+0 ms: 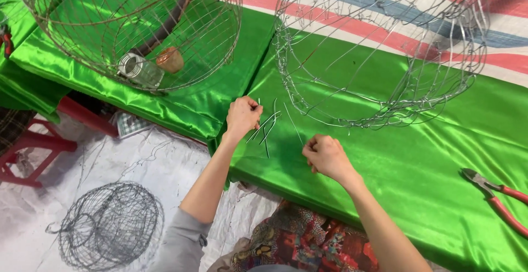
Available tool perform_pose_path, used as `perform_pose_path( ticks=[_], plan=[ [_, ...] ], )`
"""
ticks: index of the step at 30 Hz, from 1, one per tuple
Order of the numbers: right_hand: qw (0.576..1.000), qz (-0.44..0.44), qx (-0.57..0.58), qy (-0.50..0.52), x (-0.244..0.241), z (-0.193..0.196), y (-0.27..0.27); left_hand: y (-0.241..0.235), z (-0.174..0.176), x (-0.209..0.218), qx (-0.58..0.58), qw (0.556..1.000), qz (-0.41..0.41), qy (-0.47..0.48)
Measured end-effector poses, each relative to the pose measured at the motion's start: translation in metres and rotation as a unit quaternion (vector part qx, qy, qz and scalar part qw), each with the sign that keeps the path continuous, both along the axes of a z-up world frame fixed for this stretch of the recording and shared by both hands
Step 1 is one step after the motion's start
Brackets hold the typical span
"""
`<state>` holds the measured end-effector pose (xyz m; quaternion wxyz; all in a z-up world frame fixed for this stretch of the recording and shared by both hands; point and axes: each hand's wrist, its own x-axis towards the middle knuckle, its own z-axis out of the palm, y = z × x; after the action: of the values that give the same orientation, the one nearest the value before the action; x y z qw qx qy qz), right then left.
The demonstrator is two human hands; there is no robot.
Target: Using pliers to cut and attach wire segments to a wire frame to construct a cage.
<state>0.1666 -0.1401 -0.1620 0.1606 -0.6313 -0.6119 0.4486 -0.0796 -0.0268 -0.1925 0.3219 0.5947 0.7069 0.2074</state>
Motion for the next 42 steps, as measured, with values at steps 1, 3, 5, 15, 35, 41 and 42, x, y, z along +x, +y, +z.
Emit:
perform_pose_path(
  ticks=[1, 3, 5, 15, 35, 41, 42],
  plan=[
    [1.0, -0.005, 0.001, 0.0, 0.006, 0.018, -0.009, -0.001, -0.002, -0.003, 0.001, 1.0, -0.005, 0.0],
    [0.999, 0.03, -0.033, 0.009, 0.022, 0.056, -0.027, 0.001, -0.003, -0.003, 0.004, 1.0, -0.009, -0.005],
    [0.998, 0.02, -0.051, 0.021, 0.04, 0.096, -0.044, -0.002, 0.007, -0.002, 0.004, 0.999, -0.015, -0.04],
    [0.935, -0.006, 0.078, -0.347, 0.155, 0.251, -0.042, -0.069, 0.121, 0.036, 0.105, 0.981, -0.049, -0.158],
    [0.77, 0.174, 0.341, -0.511, 0.125, 0.258, 0.1, -0.081, 0.141, 0.18, -0.24, 0.696, 0.056, -0.674],
    [0.84, 0.137, 0.209, -0.482, 0.108, 0.284, 0.098, -0.071, 0.127, 0.185, -0.2, 0.731, 0.061, -0.649],
    [0.833, 0.144, 0.199, -0.496, 0.108, 0.285, 0.099, -0.072, 0.128, 0.186, -0.197, 0.738, 0.063, -0.643]
  ],
)
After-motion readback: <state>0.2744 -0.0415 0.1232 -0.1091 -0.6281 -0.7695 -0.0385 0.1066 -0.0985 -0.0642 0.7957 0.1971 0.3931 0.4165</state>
